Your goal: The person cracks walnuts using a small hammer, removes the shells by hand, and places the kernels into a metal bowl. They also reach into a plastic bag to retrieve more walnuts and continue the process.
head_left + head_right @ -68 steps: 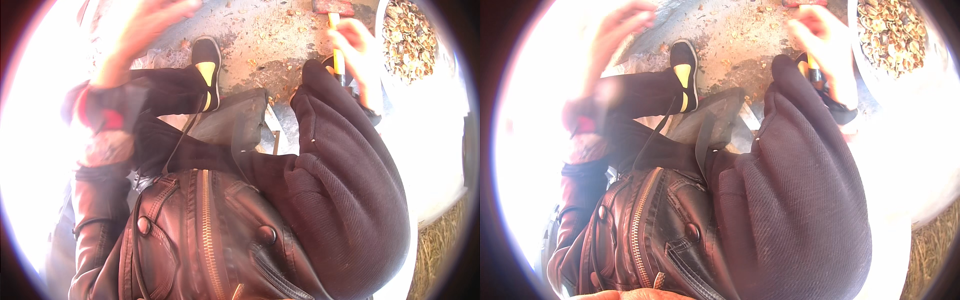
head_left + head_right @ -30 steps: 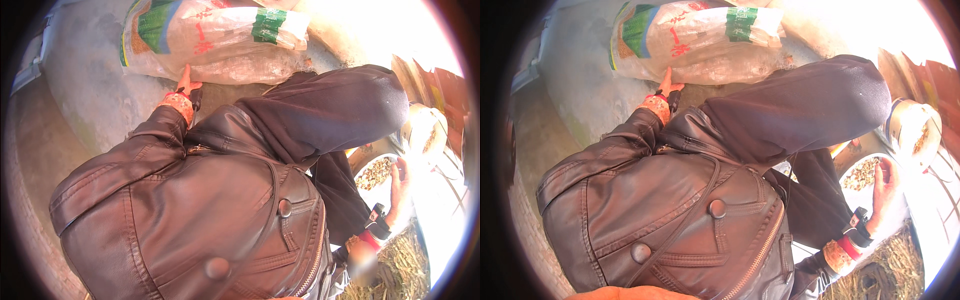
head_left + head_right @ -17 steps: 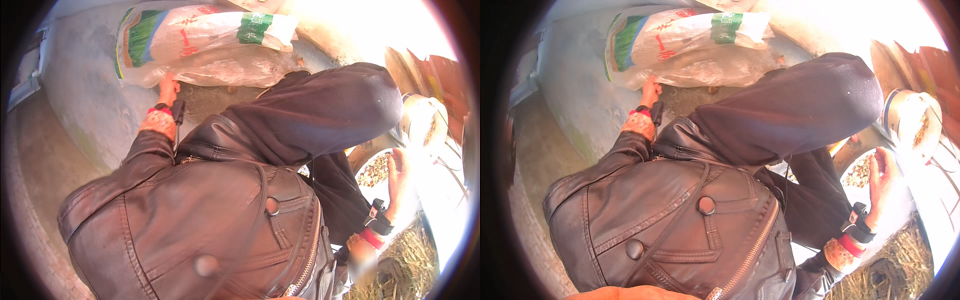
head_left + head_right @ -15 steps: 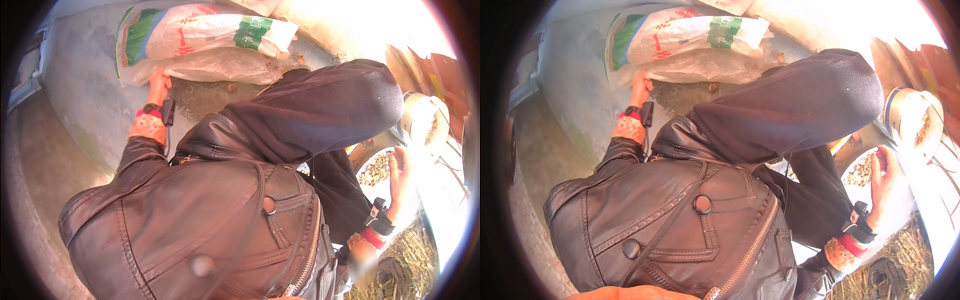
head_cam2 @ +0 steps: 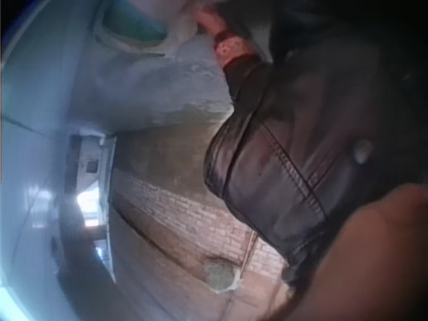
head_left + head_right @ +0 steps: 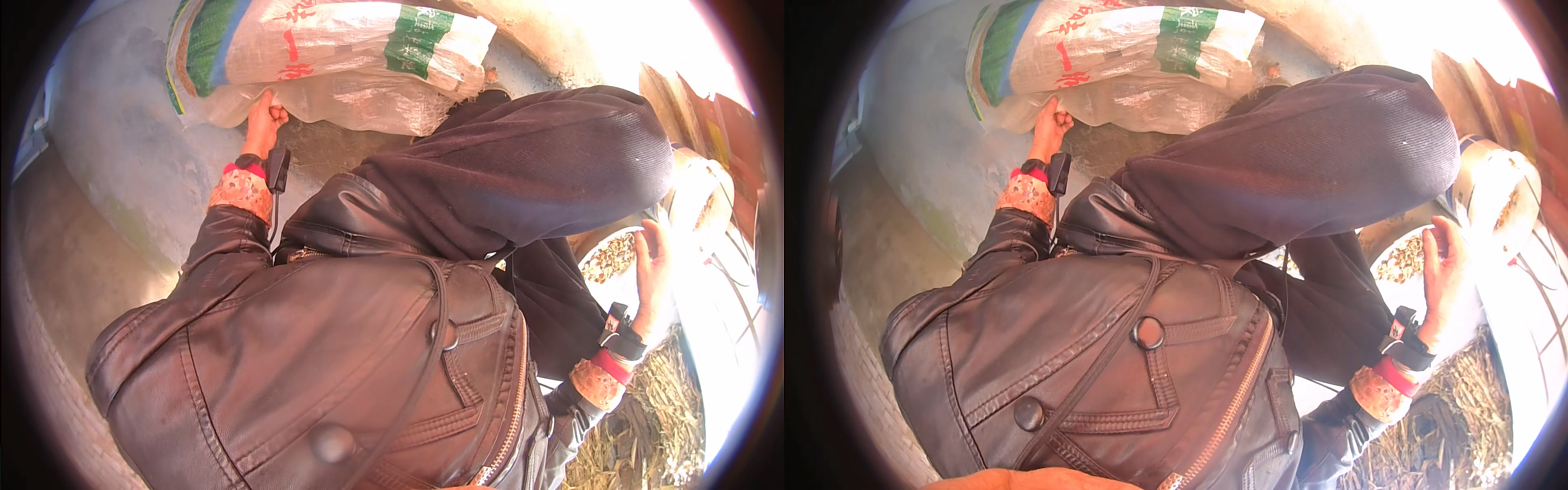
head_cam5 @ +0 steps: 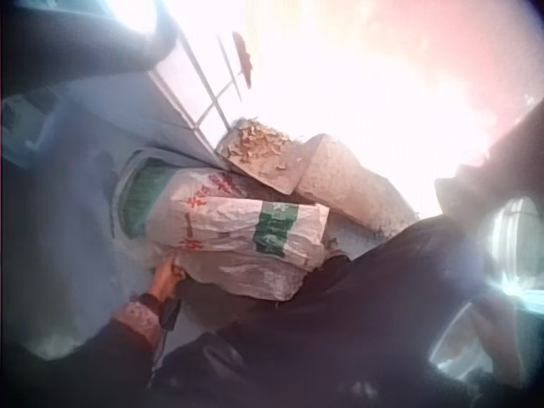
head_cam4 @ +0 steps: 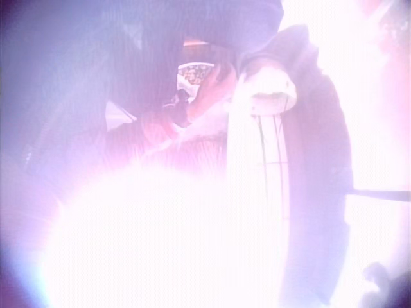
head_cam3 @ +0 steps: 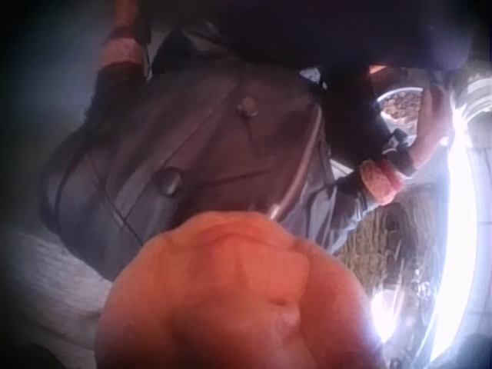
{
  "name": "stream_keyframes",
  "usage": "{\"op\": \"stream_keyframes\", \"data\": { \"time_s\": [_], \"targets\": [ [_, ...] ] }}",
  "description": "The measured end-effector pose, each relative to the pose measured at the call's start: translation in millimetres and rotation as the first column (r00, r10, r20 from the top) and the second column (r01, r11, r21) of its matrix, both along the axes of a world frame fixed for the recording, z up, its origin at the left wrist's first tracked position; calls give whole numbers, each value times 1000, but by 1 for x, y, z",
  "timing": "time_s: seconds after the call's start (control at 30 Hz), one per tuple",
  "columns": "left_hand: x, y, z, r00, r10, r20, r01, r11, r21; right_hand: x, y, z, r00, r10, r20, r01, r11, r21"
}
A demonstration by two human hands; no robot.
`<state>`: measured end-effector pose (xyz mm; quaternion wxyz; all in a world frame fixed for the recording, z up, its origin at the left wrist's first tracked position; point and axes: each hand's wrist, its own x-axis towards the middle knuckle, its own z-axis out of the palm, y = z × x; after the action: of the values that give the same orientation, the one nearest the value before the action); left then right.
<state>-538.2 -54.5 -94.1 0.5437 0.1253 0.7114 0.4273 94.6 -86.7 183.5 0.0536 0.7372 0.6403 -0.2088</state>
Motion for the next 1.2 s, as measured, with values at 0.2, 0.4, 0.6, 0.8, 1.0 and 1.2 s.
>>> {"op": "stream_keyframes", "data": {
  "time_s": [0.2,0.4,0.6,0.8,1.0,1.2],
  "targets": [
    [23,-46,-43,987,158,-23,-157,935,-317,14,-8,-7,998,-59,-11,59,998,-37],
    [64,-9,-61,912,337,236,-296,936,-192,4,-3,-5,990,-143,-6,141,981,-130],
    [75,55,-37,843,179,507,-312,931,191,-10,-1,8,991,-124,52,130,982,-138],
    [60,64,3,758,115,642,-333,915,229,-5,2,-1,999,-33,-15,33,999,0],
    [85,39,-33,917,99,387,-106,994,-3,2,7,-10,998,-55,-18,54,996,-70],
    [88,-38,-46,985,-81,155,139,901,-412,4,-2,-7,974,-225,-17,218,959,-178]
  ]
}}
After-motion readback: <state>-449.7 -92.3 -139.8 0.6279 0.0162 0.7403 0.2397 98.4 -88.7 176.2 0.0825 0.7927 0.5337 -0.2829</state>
